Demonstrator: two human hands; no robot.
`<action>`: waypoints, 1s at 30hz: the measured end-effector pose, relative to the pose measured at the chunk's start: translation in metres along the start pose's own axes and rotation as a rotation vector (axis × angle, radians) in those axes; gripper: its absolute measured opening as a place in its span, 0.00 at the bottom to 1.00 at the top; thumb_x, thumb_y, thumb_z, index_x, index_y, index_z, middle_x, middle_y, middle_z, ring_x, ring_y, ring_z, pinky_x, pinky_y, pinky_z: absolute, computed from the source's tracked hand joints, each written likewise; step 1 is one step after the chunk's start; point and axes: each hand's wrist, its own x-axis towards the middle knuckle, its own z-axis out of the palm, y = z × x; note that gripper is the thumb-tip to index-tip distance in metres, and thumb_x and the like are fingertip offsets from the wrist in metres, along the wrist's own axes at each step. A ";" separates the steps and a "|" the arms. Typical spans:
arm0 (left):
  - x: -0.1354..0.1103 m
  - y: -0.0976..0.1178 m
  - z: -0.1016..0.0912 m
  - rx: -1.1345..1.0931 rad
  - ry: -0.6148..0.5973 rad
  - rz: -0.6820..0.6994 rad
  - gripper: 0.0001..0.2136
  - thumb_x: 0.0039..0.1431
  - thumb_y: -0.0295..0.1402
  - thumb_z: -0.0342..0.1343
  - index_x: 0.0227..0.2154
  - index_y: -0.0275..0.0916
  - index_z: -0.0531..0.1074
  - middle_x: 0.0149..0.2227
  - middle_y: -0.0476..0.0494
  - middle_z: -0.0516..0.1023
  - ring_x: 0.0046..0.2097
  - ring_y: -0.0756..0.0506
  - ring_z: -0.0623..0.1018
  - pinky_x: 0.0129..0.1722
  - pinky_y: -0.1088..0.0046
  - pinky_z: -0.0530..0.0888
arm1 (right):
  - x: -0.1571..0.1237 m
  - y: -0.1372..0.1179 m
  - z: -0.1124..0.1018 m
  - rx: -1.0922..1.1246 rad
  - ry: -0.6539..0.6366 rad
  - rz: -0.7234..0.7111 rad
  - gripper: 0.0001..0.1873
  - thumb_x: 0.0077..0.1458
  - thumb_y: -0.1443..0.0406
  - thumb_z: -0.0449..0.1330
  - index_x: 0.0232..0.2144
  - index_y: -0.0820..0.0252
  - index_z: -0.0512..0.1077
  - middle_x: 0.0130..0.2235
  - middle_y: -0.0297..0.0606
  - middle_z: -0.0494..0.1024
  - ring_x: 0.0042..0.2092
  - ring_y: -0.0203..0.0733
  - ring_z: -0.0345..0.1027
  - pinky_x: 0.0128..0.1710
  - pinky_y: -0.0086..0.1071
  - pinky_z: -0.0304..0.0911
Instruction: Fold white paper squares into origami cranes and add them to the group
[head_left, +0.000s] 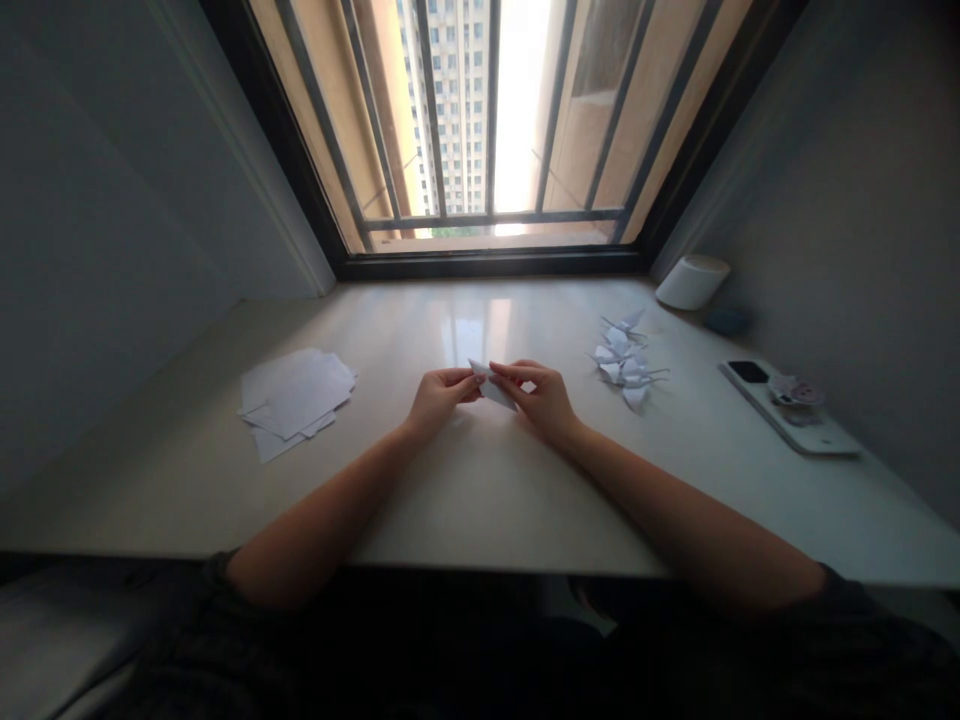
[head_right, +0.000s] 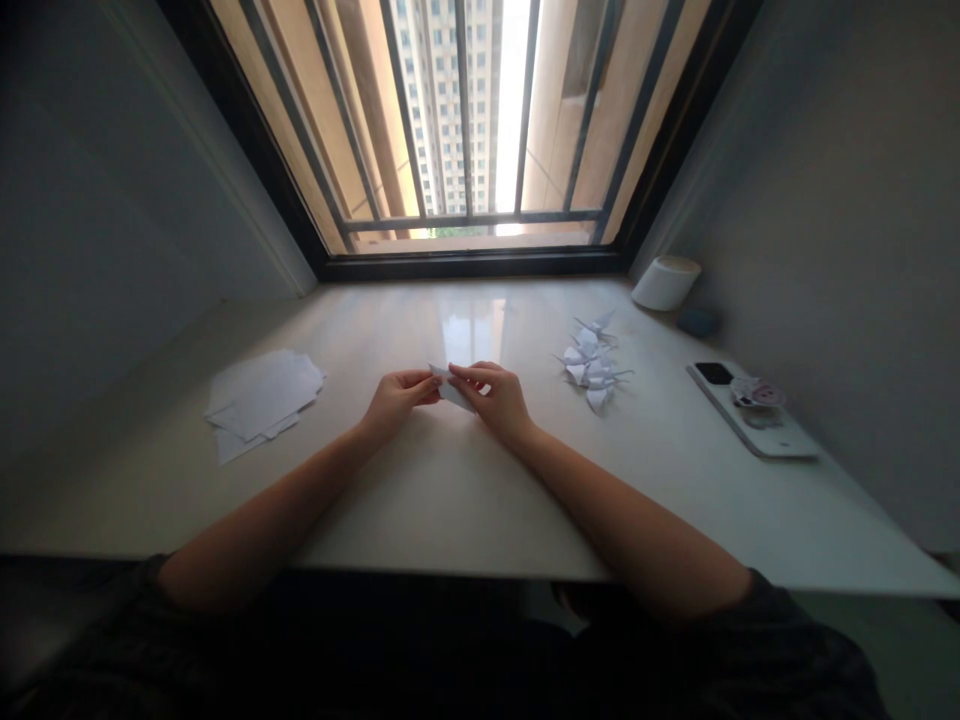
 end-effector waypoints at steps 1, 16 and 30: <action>0.000 0.000 0.000 0.004 -0.002 0.000 0.21 0.41 0.47 0.68 0.34 0.36 0.81 0.32 0.42 0.81 0.33 0.47 0.78 0.41 0.67 0.74 | 0.000 0.000 0.000 -0.007 0.001 0.002 0.15 0.52 0.55 0.63 0.41 0.51 0.79 0.32 0.36 0.76 0.32 0.38 0.66 0.31 0.33 0.64; 0.002 -0.003 -0.006 0.087 0.093 0.070 0.17 0.44 0.46 0.66 0.32 0.37 0.81 0.31 0.42 0.81 0.32 0.48 0.76 0.34 0.72 0.72 | 0.003 -0.002 0.001 -0.007 -0.034 0.257 0.20 0.47 0.50 0.64 0.29 0.61 0.80 0.28 0.39 0.80 0.26 0.37 0.65 0.27 0.31 0.59; 0.000 -0.001 -0.001 0.143 0.044 0.126 0.13 0.47 0.42 0.64 0.30 0.36 0.80 0.30 0.44 0.80 0.33 0.48 0.76 0.34 0.73 0.73 | 0.000 -0.007 0.002 -0.003 -0.110 0.303 0.23 0.44 0.47 0.64 0.21 0.63 0.75 0.19 0.31 0.67 0.21 0.30 0.54 0.20 0.27 0.48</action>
